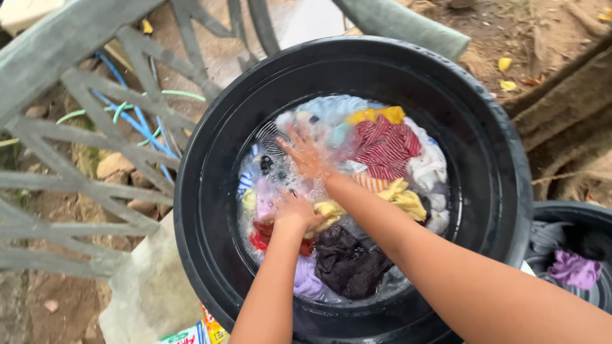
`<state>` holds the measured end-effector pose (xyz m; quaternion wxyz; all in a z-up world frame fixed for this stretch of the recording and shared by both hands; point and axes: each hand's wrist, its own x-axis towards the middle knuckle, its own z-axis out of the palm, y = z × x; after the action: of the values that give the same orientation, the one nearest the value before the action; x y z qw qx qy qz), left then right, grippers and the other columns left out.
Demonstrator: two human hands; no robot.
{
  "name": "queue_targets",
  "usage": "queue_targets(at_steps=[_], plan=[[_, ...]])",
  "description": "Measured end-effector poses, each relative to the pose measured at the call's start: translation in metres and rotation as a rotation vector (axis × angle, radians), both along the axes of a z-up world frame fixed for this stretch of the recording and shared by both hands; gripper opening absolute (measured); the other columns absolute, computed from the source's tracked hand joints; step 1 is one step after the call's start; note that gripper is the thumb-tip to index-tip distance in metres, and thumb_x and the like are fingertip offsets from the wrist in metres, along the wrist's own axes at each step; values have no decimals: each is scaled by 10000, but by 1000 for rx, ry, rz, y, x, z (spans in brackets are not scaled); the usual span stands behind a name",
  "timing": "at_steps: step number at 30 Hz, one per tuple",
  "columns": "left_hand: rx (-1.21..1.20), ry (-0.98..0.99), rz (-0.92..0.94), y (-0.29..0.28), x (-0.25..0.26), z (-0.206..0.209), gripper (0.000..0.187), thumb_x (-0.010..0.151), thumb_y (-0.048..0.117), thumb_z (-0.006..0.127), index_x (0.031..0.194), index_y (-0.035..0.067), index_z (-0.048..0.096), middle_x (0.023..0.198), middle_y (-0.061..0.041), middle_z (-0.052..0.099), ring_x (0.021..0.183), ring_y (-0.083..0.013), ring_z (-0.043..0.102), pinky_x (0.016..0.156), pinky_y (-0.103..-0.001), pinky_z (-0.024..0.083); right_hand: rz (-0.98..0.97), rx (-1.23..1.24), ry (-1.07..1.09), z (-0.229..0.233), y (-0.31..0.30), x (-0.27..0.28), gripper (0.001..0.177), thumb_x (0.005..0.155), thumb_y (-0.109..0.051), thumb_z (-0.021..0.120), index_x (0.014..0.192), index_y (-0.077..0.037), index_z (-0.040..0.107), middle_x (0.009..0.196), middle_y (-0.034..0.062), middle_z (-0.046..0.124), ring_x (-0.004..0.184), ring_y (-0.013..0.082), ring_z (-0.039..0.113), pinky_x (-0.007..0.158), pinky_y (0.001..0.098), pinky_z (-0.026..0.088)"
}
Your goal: The person washes clothes by hand in a basin, scrubbing different garments and moving them between basins of soapy water.
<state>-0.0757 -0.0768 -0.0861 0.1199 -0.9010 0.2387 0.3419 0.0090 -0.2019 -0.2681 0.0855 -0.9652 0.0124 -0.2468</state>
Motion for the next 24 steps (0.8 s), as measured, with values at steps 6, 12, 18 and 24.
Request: queue_targets(at_steps=[6,12,18,24], plan=[[-110,14,-315,-20,-64,-3,1181,739,651,713,1567,144,39,1633,-208,-23,1488,-491,28,1052,-816,215,364,483,214,24,-26,5,673,969,-524,559,1548,-215,410,1673,168,84,1525,450,31,1171,653,85],[-112,-201,-454,-18,-73,-32,1284,677,567,795,1594,126,12,1620,-231,20,1464,-497,67,1055,-761,240,291,336,814,146,-101,-23,767,808,-676,624,1383,-168,599,1366,159,622,1271,338,584,1093,442,434],[-54,-271,-587,-17,-47,-51,911,701,446,799,1435,71,411,1439,-222,471,1330,-406,450,1060,-568,374,277,207,699,220,-170,-108,717,820,-625,669,1315,-108,625,1245,210,649,1170,367,616,995,454,486],[-272,-8,-521,-12,11,-37,780,759,623,696,1322,93,594,1331,-206,596,1263,-374,543,1063,-456,428,508,285,161,229,-222,-225,487,960,-430,749,1279,-70,674,1314,271,578,1256,430,553,1019,485,476]])
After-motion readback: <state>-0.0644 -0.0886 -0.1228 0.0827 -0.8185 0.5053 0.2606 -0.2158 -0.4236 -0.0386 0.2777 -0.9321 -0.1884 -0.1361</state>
